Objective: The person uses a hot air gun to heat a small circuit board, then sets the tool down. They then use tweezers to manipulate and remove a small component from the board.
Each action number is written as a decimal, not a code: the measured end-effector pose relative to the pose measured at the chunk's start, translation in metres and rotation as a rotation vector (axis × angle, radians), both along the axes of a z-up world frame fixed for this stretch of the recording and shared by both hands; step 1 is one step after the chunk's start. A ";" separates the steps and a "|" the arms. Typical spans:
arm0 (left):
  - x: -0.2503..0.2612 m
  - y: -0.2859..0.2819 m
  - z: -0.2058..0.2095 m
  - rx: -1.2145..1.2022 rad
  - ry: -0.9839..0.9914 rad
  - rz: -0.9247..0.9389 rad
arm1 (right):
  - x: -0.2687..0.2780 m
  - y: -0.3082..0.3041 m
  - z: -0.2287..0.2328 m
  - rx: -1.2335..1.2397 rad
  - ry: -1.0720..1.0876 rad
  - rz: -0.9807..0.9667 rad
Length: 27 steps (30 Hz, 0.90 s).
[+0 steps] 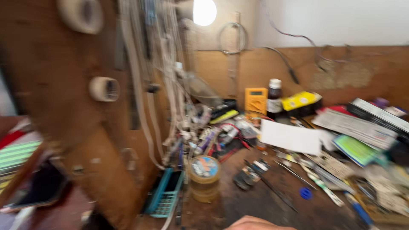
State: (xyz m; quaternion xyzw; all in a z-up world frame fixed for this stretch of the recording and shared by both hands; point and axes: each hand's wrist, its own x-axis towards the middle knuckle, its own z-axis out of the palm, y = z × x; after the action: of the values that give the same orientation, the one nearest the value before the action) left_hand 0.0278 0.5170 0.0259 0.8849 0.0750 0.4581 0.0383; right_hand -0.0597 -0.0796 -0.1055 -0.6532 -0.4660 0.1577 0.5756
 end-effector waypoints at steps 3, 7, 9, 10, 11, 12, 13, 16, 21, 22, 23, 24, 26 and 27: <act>-0.021 -0.061 -0.001 -0.046 -0.104 0.019 | -0.005 -0.030 -0.009 0.028 -0.047 -0.057; -0.032 -0.159 -0.043 -0.066 -0.241 -0.057 | -0.012 -0.062 -0.014 -0.110 0.072 -0.343; -0.034 -0.195 -0.067 -0.066 -0.290 -0.129 | -0.014 -0.073 -0.015 -0.141 0.458 -0.620; -0.035 -0.211 -0.078 -0.071 -0.304 -0.168 | -0.012 -0.084 -0.014 -0.083 0.437 -0.672; -0.037 -0.226 -0.087 -0.075 -0.313 -0.210 | -0.009 -0.096 -0.012 -0.026 0.415 -0.725; -0.042 -0.240 -0.093 -0.082 -0.322 -0.247 | -0.002 -0.106 -0.009 0.029 0.386 -0.768; -0.049 -0.255 -0.098 -0.085 -0.319 -0.287 | 0.003 -0.115 -0.007 0.015 0.363 -0.848; -0.082 -0.309 -0.109 -0.088 -0.280 -0.419 | 0.015 -0.133 -0.005 -0.082 0.254 -1.052; -0.129 -0.404 -0.144 -0.102 -0.124 -0.673 | 0.026 -0.134 -0.004 -0.027 0.024 -1.180; -0.125 -0.419 -0.150 -0.104 -0.091 -0.715 | 0.024 -0.133 -0.004 -0.105 -0.067 -1.212; -0.120 -0.429 -0.154 -0.111 -0.057 -0.749 | 0.024 -0.131 -0.003 -0.183 -0.160 -1.242; -0.114 -0.440 -0.156 -0.111 -0.030 -0.786 | 0.022 -0.128 -0.003 -0.263 -0.252 -1.271; -0.100 -0.453 -0.154 -0.205 0.113 -0.784 | 0.020 -0.123 -0.004 -0.322 -0.238 -1.250; -0.092 -0.459 -0.151 -0.252 0.185 -0.784 | 0.020 -0.123 -0.005 -0.352 -0.230 -1.242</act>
State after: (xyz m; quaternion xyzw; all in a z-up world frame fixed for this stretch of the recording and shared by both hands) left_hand -0.0646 0.0583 -0.1253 0.8723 -0.2087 0.3147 0.3106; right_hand -0.0399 -0.2025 -0.1100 -0.8979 -0.0281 -0.2011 0.3906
